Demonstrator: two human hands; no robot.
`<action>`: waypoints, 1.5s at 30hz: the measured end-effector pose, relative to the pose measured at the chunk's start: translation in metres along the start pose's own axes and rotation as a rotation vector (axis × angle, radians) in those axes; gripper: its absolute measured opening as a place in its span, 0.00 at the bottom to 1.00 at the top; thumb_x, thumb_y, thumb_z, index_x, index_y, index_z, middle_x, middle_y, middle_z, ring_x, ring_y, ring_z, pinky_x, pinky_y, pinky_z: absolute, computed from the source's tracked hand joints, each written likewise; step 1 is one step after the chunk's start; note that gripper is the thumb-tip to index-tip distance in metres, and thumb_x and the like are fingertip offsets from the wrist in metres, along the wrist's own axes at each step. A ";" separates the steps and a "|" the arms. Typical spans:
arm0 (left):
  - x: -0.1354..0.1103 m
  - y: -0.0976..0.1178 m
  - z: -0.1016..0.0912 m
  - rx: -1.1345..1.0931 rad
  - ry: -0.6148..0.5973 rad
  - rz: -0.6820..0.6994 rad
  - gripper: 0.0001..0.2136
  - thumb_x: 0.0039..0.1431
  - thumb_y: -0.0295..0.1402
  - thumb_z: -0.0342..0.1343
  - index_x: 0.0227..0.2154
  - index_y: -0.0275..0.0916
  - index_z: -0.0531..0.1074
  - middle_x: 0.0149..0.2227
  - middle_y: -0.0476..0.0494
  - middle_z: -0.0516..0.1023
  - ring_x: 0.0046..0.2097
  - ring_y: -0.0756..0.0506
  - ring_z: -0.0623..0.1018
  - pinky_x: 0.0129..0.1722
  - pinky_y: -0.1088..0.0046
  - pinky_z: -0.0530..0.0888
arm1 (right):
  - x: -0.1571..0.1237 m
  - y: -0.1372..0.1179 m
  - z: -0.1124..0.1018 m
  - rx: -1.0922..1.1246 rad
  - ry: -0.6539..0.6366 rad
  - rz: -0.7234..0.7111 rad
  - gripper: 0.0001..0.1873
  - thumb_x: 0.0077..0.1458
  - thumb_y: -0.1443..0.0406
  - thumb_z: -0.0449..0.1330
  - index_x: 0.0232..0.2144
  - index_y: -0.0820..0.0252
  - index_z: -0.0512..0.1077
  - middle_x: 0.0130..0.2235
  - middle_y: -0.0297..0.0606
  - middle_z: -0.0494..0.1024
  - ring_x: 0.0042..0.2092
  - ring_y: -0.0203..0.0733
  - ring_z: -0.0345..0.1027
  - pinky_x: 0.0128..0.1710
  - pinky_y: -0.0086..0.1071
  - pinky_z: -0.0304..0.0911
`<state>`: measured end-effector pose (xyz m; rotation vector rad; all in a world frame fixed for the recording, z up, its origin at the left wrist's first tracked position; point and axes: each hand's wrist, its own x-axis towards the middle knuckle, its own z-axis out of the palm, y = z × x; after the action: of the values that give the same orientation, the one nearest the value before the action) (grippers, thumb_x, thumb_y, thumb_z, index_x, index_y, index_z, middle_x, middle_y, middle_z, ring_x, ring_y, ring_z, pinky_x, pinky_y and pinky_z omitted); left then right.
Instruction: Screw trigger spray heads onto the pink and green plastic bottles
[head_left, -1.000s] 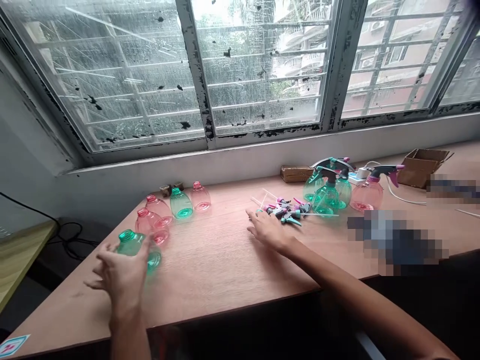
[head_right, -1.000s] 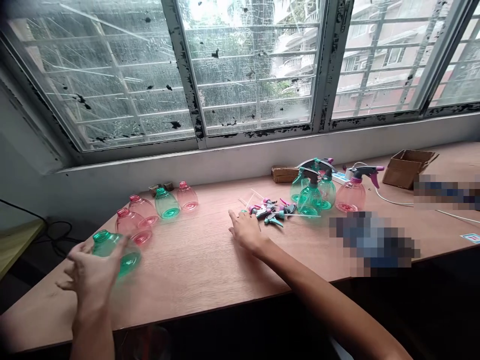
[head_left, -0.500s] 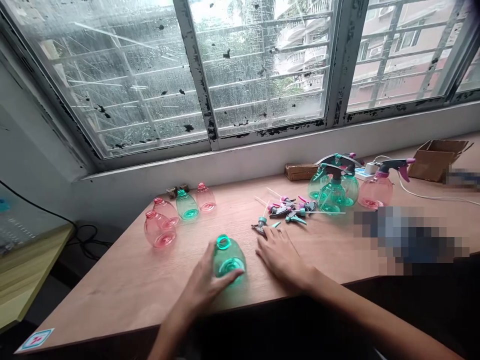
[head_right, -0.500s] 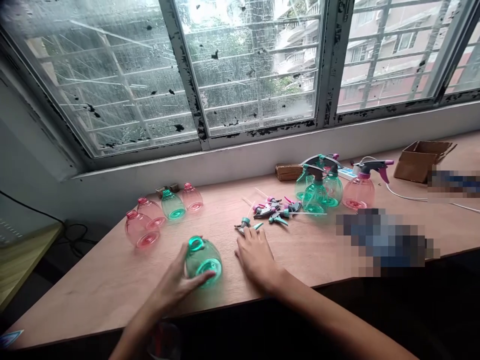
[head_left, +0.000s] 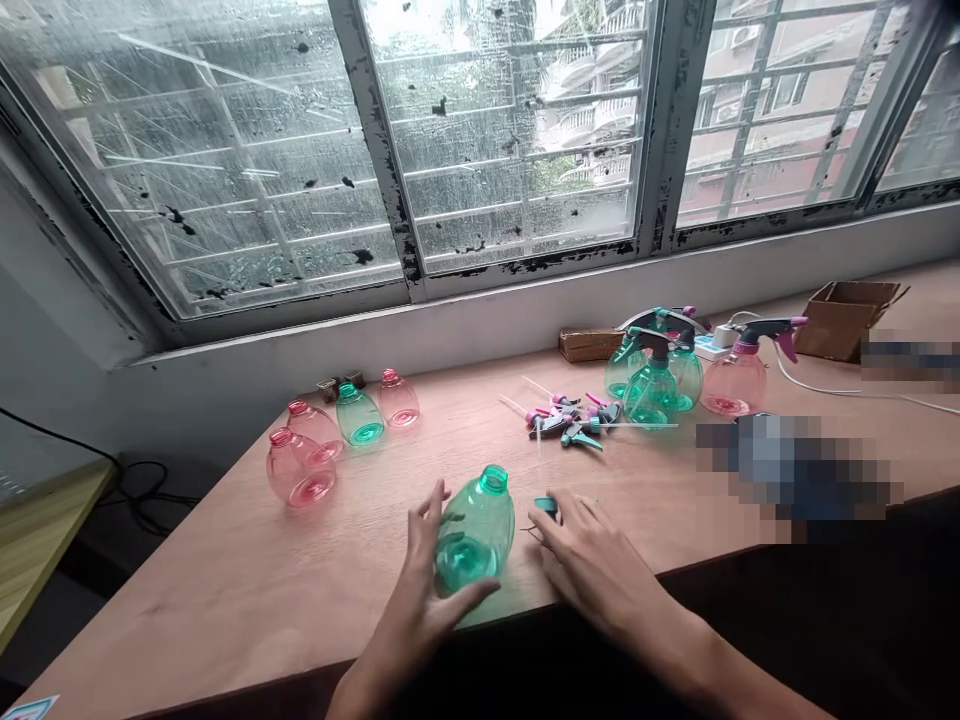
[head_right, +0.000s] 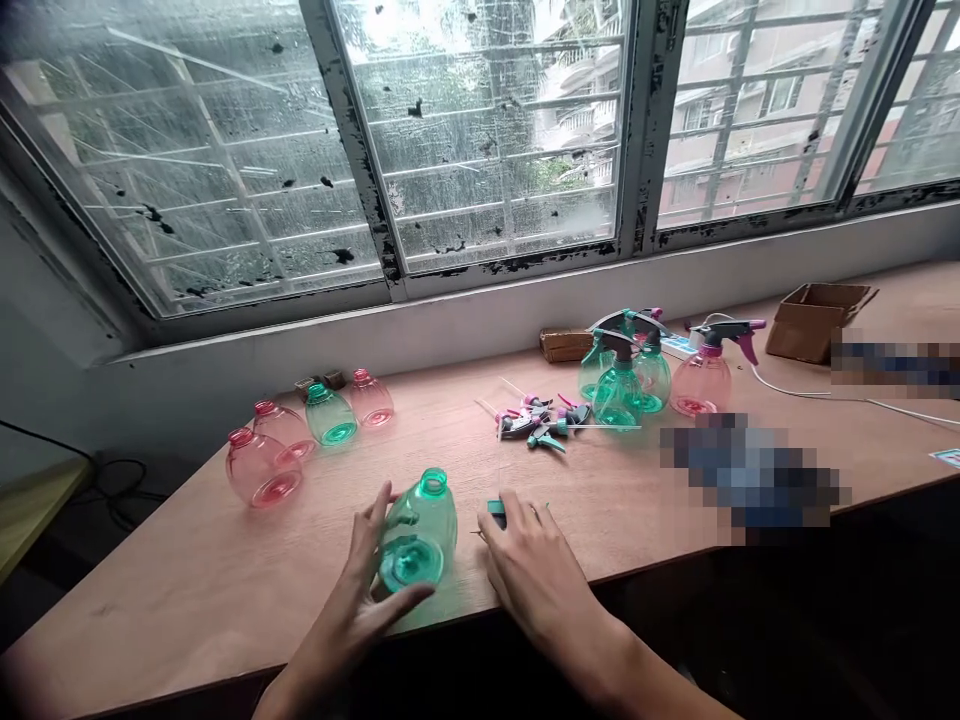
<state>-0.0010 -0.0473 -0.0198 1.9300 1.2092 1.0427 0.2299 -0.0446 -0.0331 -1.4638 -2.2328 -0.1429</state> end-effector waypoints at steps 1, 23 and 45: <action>0.002 -0.001 -0.002 0.004 0.042 -0.005 0.42 0.60 0.41 0.64 0.69 0.57 0.42 0.63 0.41 0.58 0.66 0.34 0.61 0.66 0.47 0.58 | -0.002 0.003 -0.006 0.084 0.048 0.017 0.17 0.57 0.73 0.56 0.48 0.59 0.70 0.51 0.54 0.72 0.45 0.57 0.72 0.44 0.51 0.71; -0.003 -0.010 -0.016 -0.163 0.273 -0.117 0.29 0.60 0.50 0.59 0.58 0.43 0.60 0.58 0.37 0.68 0.58 0.34 0.69 0.59 0.55 0.65 | -0.006 0.048 -0.063 1.781 0.299 0.486 0.16 0.64 0.52 0.54 0.36 0.56 0.72 0.34 0.39 0.81 0.16 0.30 0.52 0.25 0.36 0.69; 0.007 0.002 0.000 -0.018 -0.014 0.030 0.32 0.57 0.38 0.66 0.62 0.48 0.59 0.62 0.38 0.64 0.64 0.33 0.64 0.65 0.51 0.60 | 0.009 0.040 0.013 1.534 -0.181 0.463 0.26 0.48 0.55 0.73 0.42 0.60 0.67 0.33 0.35 0.81 0.31 0.40 0.76 0.35 0.35 0.70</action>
<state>0.0022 -0.0419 -0.0160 1.9437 1.1632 1.0503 0.2587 -0.0158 -0.0472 -0.9358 -1.2399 1.5016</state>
